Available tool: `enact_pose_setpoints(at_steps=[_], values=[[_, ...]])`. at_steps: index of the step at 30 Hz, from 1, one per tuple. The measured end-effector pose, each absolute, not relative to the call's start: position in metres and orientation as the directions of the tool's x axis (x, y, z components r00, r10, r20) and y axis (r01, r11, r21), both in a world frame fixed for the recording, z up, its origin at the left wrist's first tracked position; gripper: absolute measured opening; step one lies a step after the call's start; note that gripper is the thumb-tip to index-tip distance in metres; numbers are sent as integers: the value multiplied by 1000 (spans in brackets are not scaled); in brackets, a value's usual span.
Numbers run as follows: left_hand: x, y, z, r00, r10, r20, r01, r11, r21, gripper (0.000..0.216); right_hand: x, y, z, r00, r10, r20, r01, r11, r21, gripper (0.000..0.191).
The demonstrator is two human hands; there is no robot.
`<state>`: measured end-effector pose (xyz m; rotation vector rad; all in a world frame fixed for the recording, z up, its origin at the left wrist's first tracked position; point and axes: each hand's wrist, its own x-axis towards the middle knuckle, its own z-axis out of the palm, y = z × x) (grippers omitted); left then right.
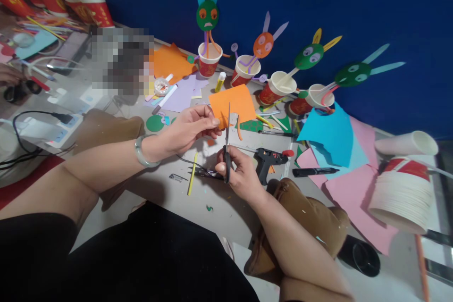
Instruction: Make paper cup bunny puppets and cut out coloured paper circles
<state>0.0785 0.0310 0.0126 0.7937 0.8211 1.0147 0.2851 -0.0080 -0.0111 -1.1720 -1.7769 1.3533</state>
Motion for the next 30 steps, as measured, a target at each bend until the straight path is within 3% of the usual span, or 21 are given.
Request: enact_pose_setpoints(at_steps=[30], values=[[76,33,8,322,932,-169,-388,293,874,27,284,-7,-4,-443,897,-16,249,106,-963,79]])
